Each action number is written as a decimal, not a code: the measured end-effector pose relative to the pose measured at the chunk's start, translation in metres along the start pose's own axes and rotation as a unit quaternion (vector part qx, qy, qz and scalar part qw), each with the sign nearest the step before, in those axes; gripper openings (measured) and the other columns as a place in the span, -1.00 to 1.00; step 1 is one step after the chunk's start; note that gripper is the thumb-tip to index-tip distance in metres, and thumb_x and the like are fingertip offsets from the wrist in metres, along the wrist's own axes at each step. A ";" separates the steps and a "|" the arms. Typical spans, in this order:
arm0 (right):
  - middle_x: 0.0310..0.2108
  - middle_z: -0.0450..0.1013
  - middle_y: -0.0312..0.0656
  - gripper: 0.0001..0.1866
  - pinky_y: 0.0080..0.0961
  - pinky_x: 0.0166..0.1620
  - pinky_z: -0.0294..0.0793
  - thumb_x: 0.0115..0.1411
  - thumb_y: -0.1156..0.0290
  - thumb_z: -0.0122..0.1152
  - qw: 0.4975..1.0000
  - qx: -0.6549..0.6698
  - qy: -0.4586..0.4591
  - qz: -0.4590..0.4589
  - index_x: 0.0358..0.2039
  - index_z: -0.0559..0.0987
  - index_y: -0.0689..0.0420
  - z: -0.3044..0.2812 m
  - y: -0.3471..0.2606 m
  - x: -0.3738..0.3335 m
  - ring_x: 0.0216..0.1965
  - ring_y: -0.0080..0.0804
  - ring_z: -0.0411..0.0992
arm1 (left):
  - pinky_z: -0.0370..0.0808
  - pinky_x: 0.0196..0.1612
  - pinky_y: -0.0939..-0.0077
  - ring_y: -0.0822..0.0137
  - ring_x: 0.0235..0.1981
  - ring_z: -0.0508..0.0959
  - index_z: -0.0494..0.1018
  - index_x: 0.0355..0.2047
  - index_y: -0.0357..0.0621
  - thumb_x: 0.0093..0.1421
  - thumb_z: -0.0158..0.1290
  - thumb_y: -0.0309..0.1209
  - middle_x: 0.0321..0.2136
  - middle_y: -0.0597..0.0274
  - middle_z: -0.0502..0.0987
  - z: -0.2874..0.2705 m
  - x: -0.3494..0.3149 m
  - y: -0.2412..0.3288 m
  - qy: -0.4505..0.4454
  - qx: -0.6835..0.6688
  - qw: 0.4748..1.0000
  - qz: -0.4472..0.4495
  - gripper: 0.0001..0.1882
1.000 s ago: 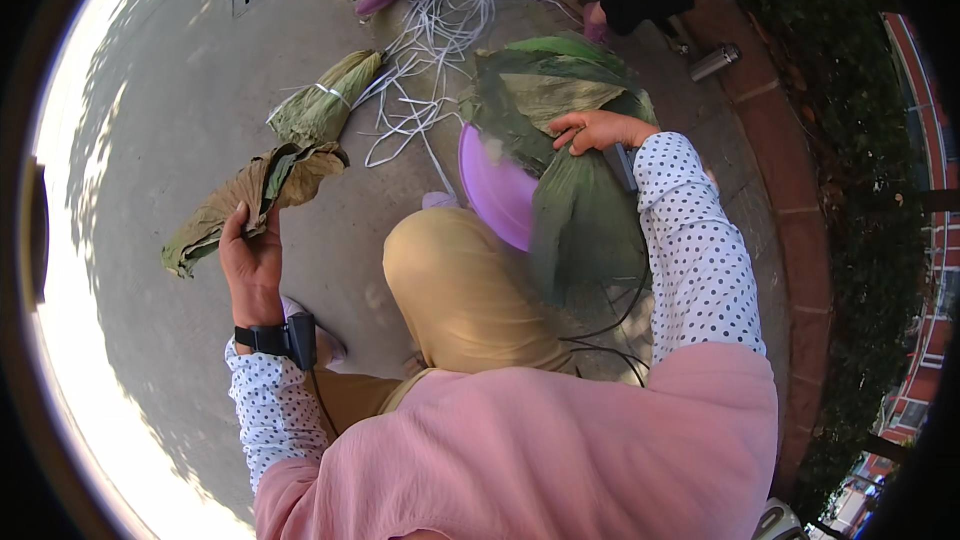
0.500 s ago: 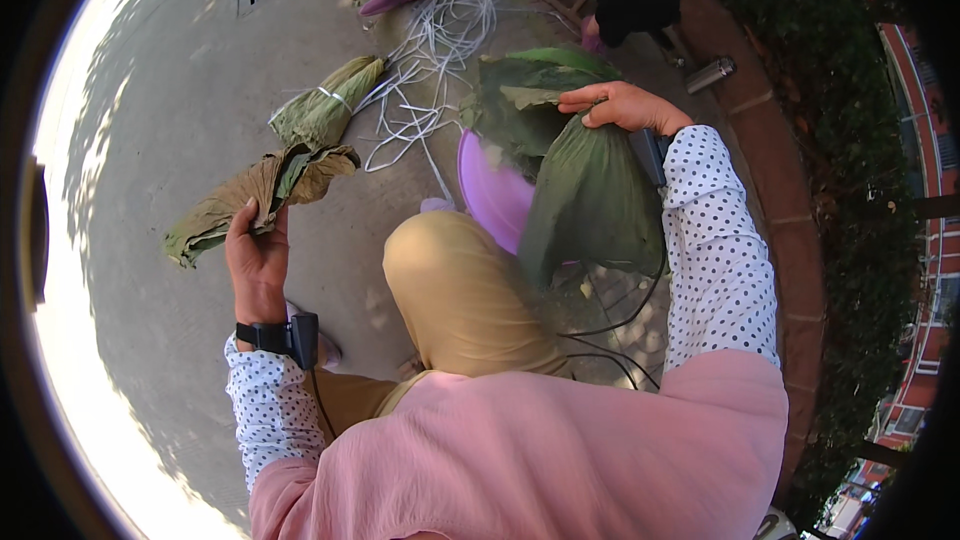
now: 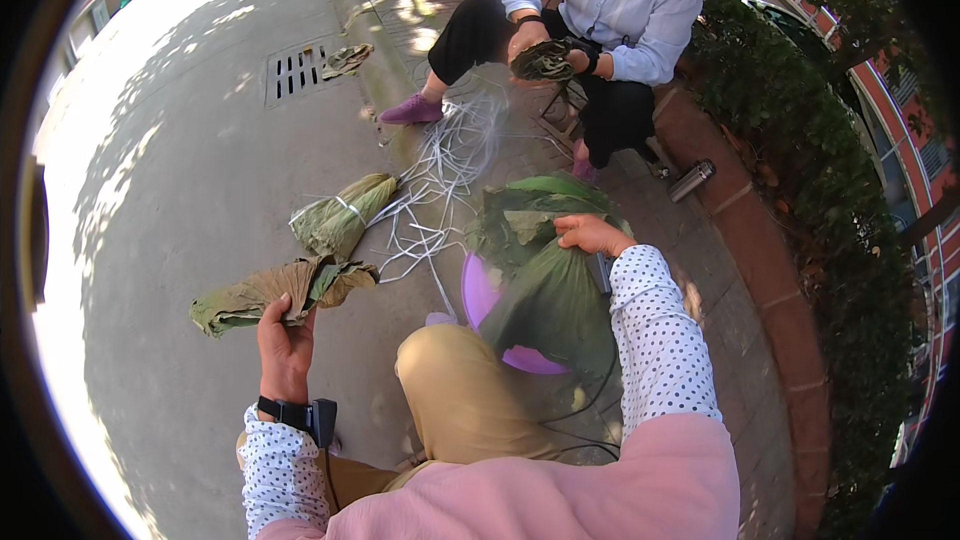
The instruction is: The person wraps large green leaves around a filling to form a bundle, then ties it with white string. The person repeats this process, handling leaves and string by hand, and places finished bundles on the ground.
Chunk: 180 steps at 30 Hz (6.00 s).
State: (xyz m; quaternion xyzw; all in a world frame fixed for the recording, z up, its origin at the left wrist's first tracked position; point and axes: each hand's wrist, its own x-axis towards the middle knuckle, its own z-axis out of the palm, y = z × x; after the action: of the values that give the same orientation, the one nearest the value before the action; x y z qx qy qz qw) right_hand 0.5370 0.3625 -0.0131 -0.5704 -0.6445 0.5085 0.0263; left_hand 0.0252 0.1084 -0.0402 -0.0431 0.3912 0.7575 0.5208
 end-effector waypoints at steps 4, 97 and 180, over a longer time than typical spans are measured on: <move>0.27 0.47 -0.11 -0.39 -0.46 0.23 0.36 0.21 0.32 0.31 0.999 -0.045 -0.021 0.005 0.29 0.53 0.16 -0.011 0.001 -0.021 0.22 -0.32 0.42 | 0.59 0.17 0.12 0.14 0.07 0.62 0.42 0.10 -0.25 0.31 0.02 -0.55 0.05 0.11 0.60 0.003 -0.001 0.000 -0.012 0.004 1.000 -0.005 -0.66; -0.33 0.58 -0.07 -0.58 -0.36 -0.24 0.57 0.24 0.13 0.44 0.935 0.114 0.020 -0.334 -0.24 0.57 0.29 0.309 -0.249 -0.007 -0.31 -0.35 0.57 | 0.45 0.17 0.19 0.28 0.03 0.57 0.45 0.14 -0.18 0.42 0.07 -0.33 0.04 0.21 0.60 0.008 -0.010 -0.002 -0.138 -0.010 0.990 0.024 -0.66; 0.05 0.50 -0.21 -0.62 -0.46 -0.02 0.45 0.48 0.22 0.10 0.733 0.418 0.531 0.069 0.16 0.48 0.20 0.088 0.202 -0.199 -0.08 -0.47 0.45 | 0.57 0.27 0.06 0.08 0.17 0.55 0.34 0.20 -0.34 0.35 0.02 -0.58 0.15 0.01 0.51 0.001 0.007 -0.002 -0.120 0.017 0.992 0.041 -0.58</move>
State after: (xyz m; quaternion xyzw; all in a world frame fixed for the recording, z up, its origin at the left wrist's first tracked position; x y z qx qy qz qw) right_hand 0.6951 0.1220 -0.0849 -0.7222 -0.2063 0.3413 0.5651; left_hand 0.0240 0.1147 -0.0442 0.0728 0.3407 0.7710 0.5332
